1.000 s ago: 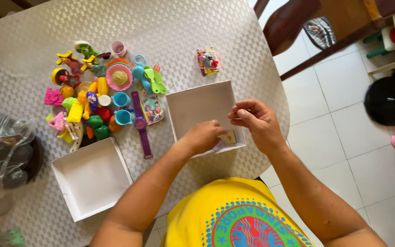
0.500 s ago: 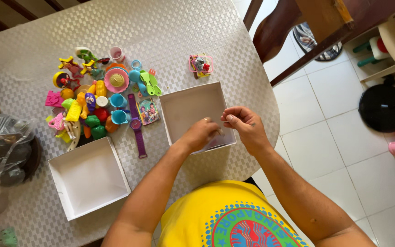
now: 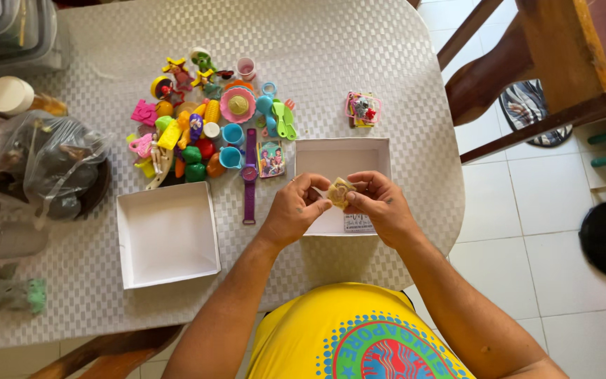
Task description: The person sorts a variety of small toys and accessories from a table into a white box. They handle items such as figurines, plastic food, a watch, and cards, placing them one by one into the box.
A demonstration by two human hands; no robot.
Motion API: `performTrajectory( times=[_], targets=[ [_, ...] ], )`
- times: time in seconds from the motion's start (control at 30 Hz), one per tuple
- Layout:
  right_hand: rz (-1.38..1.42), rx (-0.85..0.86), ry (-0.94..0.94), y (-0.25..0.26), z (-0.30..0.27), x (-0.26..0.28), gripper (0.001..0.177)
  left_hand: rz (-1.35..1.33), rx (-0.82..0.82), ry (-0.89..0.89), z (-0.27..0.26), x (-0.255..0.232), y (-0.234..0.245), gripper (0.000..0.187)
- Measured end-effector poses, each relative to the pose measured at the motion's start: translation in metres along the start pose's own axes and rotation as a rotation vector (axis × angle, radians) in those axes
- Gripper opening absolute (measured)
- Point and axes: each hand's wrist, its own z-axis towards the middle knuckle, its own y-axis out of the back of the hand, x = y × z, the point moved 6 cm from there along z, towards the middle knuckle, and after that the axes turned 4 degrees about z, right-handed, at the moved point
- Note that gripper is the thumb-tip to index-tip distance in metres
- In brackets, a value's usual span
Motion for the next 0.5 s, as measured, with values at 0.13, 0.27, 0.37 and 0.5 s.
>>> performTrajectory(
  times=[0.13,0.27,0.37,0.5],
  targets=[
    [0.039,0.048,-0.077,-0.014,-0.007,0.003,0.05,-0.001,-0.019,-0.019,-0.01,-0.005,0.005,0.017],
    [0.1,0.063,-0.137,-0.019,-0.011,0.001,0.05,0.174,0.003,-0.173,-0.016,-0.028,0.0,0.02],
    [0.097,0.119,-0.118,-0.017,-0.013,0.006,0.05,0.168,0.007,-0.172,-0.016,-0.04,0.002,0.026],
    [0.01,0.12,-0.087,-0.011,-0.018,0.007,0.051,0.257,-0.015,-0.268,-0.013,-0.045,-0.003,0.018]
  ],
)
